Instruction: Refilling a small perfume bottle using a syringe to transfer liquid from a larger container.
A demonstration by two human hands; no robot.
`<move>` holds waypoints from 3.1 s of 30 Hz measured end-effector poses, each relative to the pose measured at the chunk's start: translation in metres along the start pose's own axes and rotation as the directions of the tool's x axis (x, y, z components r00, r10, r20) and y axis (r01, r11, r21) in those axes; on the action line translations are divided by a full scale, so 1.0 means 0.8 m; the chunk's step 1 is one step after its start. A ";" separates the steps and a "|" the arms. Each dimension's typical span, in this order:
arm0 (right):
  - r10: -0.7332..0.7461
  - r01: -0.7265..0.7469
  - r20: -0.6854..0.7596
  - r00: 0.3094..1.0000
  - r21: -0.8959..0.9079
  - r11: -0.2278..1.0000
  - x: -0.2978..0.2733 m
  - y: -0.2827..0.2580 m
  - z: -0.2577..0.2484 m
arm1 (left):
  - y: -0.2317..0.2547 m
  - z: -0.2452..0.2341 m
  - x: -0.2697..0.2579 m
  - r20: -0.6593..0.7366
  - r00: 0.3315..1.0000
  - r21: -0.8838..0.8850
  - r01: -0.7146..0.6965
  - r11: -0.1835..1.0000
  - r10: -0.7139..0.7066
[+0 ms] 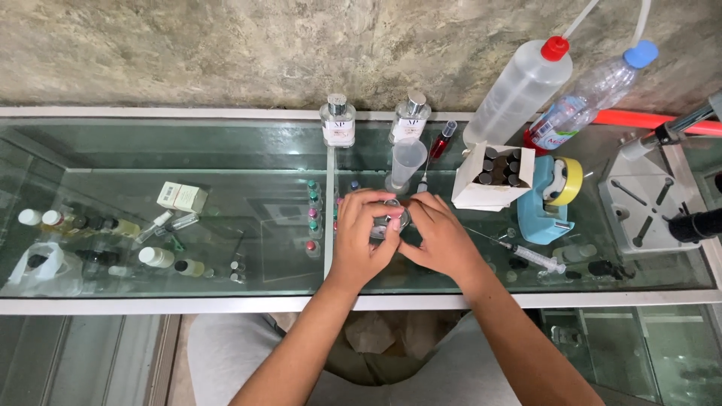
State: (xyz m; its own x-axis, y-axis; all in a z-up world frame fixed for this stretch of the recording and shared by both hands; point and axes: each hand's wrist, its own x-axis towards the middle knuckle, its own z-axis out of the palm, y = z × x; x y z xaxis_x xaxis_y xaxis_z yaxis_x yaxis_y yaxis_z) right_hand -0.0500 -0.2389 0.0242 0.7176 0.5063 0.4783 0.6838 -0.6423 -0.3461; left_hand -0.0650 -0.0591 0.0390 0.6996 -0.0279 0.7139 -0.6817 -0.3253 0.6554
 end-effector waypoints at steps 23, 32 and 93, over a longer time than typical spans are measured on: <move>-0.043 0.043 0.010 0.999 0.069 0.997 -0.008 0.013 0.019 | 0.024 -0.062 0.040 0.470 0.882 -0.022 -0.017 1.000 0.025; 0.050 -0.050 -0.003 0.999 0.089 0.995 0.008 -0.025 -0.017 | 0.002 -0.098 0.098 0.632 0.773 0.219 -0.114 0.969 -0.052; 0.054 -0.063 -0.139 0.989 -0.062 0.996 -0.021 0.005 0.015 | -0.145 0.000 0.057 0.401 0.907 0.180 0.058 0.982 -0.127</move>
State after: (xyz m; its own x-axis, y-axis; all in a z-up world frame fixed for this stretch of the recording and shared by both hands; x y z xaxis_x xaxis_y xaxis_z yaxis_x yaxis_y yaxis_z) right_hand -0.0579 -0.2430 0.0056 0.7280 0.3858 0.5666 0.6277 -0.7075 -0.3248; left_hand 0.0459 -0.0224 -0.0046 0.8070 -0.3628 0.4659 -0.5905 -0.4909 0.6406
